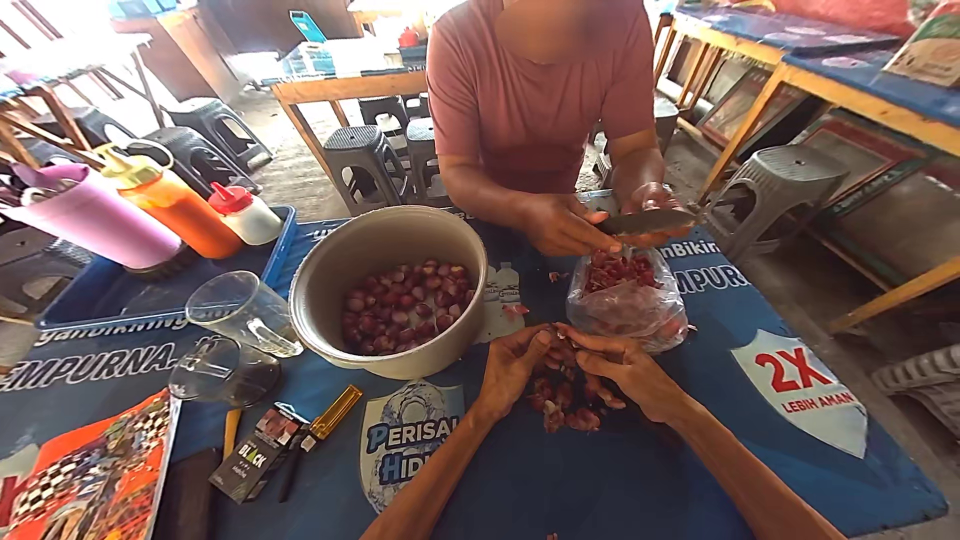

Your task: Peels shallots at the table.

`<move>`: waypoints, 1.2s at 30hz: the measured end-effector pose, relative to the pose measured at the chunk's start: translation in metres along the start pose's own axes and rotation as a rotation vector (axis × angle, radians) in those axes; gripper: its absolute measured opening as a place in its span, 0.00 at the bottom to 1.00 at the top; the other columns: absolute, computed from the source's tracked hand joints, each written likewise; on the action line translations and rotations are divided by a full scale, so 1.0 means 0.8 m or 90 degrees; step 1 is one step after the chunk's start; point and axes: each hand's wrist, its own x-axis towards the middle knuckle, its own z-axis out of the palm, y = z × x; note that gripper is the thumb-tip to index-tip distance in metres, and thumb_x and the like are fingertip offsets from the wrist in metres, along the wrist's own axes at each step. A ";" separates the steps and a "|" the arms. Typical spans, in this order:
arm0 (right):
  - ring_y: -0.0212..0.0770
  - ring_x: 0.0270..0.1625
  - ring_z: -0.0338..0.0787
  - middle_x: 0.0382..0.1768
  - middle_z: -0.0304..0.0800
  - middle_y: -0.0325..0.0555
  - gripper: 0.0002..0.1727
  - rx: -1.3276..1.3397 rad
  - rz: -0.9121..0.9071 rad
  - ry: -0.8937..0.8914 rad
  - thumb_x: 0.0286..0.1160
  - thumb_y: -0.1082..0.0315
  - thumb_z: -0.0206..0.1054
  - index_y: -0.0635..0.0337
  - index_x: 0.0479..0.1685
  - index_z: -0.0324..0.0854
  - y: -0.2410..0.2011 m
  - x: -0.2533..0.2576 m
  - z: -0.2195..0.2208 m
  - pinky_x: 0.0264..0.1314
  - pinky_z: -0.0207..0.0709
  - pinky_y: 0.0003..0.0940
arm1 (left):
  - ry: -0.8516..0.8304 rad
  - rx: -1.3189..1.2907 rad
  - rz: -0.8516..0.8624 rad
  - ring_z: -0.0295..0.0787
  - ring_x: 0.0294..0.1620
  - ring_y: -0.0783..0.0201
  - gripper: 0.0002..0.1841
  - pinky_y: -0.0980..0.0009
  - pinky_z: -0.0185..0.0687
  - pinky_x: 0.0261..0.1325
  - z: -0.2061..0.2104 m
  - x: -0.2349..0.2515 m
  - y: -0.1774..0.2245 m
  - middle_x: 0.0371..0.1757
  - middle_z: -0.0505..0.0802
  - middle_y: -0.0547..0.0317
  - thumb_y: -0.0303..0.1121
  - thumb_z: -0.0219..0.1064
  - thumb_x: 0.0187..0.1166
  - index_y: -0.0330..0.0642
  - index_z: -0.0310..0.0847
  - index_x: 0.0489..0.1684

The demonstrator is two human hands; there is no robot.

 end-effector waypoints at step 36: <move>0.25 0.17 0.75 0.34 0.86 0.34 0.31 0.018 0.000 -0.062 0.86 0.69 0.54 0.53 0.91 0.61 0.001 0.003 -0.001 0.16 0.72 0.18 | 0.007 0.026 -0.025 0.92 0.35 0.71 0.14 0.73 0.91 0.45 0.000 0.002 0.000 0.34 0.94 0.63 0.28 0.52 0.90 0.30 0.86 0.48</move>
